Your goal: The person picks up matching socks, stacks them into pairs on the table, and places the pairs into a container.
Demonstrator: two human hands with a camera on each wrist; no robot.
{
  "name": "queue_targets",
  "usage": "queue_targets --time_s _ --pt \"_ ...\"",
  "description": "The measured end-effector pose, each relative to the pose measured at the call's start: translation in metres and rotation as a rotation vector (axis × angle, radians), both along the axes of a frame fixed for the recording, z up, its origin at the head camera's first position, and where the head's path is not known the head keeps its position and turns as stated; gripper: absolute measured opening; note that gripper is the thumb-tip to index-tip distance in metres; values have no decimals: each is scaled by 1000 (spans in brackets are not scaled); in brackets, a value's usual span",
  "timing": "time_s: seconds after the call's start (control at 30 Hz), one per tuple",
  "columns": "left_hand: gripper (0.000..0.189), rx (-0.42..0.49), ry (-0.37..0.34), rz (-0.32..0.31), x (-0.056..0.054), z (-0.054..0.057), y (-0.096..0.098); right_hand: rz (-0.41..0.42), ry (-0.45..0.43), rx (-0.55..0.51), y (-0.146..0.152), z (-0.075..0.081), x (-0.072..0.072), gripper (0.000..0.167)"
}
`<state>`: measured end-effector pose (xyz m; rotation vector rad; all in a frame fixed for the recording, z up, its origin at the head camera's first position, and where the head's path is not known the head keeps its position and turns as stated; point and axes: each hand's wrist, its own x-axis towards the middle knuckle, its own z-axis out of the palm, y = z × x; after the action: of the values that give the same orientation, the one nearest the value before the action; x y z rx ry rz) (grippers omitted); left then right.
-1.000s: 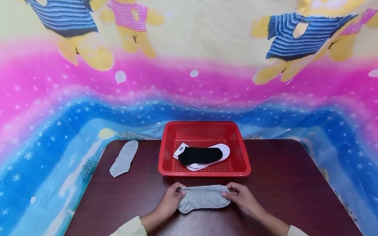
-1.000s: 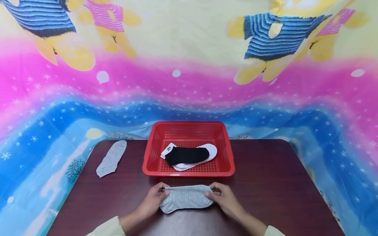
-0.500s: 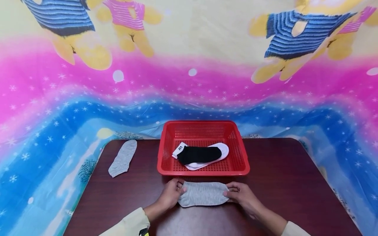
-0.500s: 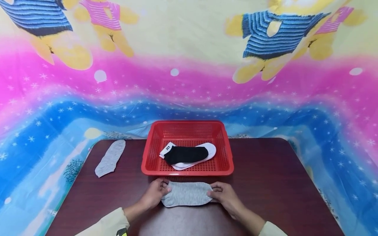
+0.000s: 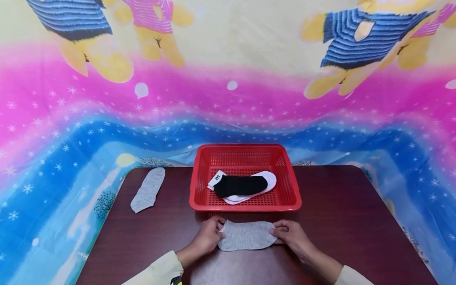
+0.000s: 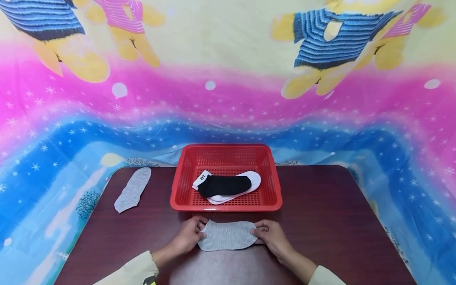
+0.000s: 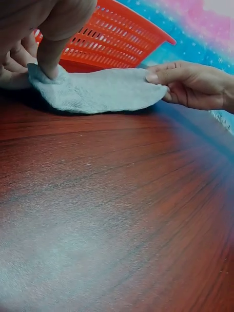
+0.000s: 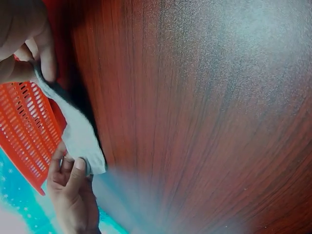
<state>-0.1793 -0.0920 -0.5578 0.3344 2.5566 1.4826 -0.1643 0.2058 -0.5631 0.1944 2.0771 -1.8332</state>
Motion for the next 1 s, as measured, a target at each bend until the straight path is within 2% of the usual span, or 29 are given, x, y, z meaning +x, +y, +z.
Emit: queue_targets --time_s 0.23,0.33,0.43,0.53,0.7,0.77,1.0 --pt "21 -153 161 -9 -9 -2 -4 -83 34 63 -5 4 -9 34" --pt "18 -185 234 -12 -11 0 -4 -119 52 108 -9 6 -12 31" --pt "16 -187 272 -13 -14 4 -4 -151 65 137 -12 8 -14 28" --pt "14 -186 271 -20 -17 5 -3 -188 75 165 -16 9 -16 25" --pt "21 -185 191 -35 -20 7 -6 -211 87 242 -24 9 -18 22" --pt "26 -191 179 -37 -19 6 -8 -206 89 268 -25 8 -19 22" --pt "24 -241 273 -54 -8 -6 -6 -194 77 345 -19 3 -9 23"
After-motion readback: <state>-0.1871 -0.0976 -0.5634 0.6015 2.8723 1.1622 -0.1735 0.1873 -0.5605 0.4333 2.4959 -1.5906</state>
